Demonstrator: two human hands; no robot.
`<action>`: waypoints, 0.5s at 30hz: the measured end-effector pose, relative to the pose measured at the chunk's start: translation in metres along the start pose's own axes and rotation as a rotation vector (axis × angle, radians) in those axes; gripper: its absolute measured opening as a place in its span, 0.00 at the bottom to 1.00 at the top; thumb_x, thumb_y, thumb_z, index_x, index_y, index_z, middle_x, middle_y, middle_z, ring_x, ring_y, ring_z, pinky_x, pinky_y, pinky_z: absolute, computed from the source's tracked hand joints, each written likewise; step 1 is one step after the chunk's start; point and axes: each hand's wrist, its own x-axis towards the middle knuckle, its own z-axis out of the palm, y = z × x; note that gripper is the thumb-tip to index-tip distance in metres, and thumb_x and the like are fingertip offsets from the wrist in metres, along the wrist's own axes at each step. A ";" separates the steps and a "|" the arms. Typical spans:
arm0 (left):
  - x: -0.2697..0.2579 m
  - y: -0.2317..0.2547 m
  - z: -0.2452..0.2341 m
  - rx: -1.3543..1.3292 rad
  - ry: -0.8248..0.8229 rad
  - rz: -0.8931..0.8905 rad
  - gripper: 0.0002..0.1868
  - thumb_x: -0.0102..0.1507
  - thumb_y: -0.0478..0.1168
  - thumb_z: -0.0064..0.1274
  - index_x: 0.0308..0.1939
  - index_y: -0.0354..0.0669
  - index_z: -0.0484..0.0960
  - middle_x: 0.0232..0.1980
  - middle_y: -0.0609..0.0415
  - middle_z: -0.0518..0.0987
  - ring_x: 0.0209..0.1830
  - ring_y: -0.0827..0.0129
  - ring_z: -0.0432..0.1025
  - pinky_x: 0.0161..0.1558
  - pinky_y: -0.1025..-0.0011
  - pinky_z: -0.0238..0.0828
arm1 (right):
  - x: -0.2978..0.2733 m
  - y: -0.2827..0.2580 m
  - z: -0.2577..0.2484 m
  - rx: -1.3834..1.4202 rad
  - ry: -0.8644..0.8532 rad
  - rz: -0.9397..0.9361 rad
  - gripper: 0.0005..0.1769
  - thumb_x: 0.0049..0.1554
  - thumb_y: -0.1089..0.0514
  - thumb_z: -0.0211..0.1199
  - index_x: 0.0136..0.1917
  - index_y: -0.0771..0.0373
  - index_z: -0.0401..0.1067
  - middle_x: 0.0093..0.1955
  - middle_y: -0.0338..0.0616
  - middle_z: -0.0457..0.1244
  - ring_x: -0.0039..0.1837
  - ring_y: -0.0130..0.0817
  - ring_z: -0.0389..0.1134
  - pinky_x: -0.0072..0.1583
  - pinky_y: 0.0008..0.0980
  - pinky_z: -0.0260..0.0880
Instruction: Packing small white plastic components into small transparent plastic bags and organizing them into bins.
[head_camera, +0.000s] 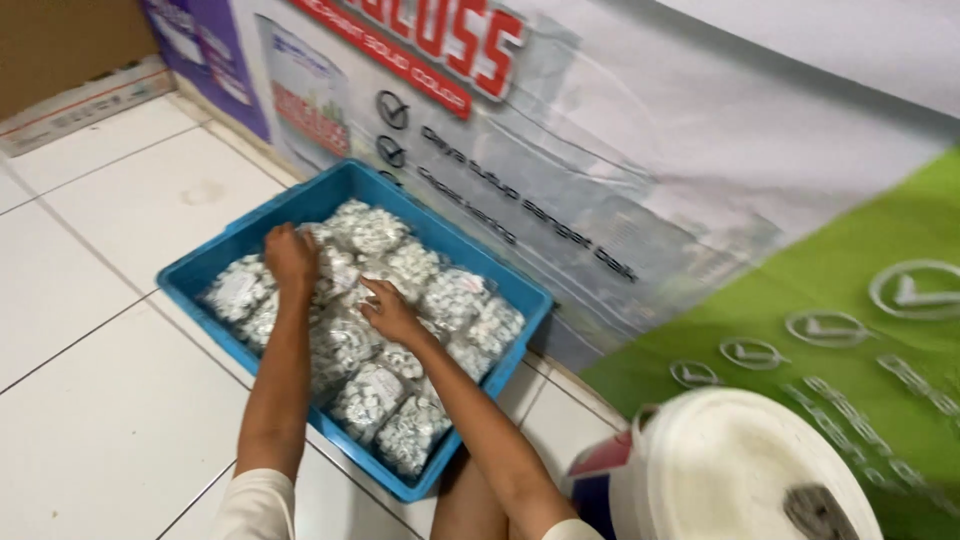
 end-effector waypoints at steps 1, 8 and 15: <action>-0.003 0.002 -0.002 -0.018 -0.035 0.036 0.14 0.68 0.42 0.66 0.51 0.34 0.87 0.47 0.41 0.84 0.51 0.44 0.81 0.52 0.49 0.83 | -0.023 -0.012 -0.016 0.005 0.041 0.034 0.37 0.68 0.57 0.64 0.88 0.50 0.63 0.83 0.59 0.58 0.77 0.56 0.68 0.74 0.52 0.73; -0.035 0.065 -0.062 -0.178 0.019 0.352 0.24 0.75 0.42 0.68 0.68 0.27 0.82 0.66 0.32 0.79 0.68 0.37 0.72 0.60 0.39 0.75 | -0.160 -0.096 -0.131 -0.202 0.194 0.095 0.41 0.72 0.51 0.59 0.92 0.57 0.47 0.93 0.56 0.38 0.90 0.57 0.44 0.82 0.61 0.50; -0.194 0.240 -0.204 -0.593 -0.161 0.544 0.19 0.74 0.26 0.60 0.68 0.18 0.80 0.65 0.19 0.79 0.66 0.23 0.73 0.67 0.37 0.68 | -0.279 -0.131 -0.208 -0.405 0.526 -0.043 0.38 0.73 0.59 0.56 0.92 0.65 0.49 0.93 0.67 0.43 0.88 0.72 0.49 0.82 0.83 0.42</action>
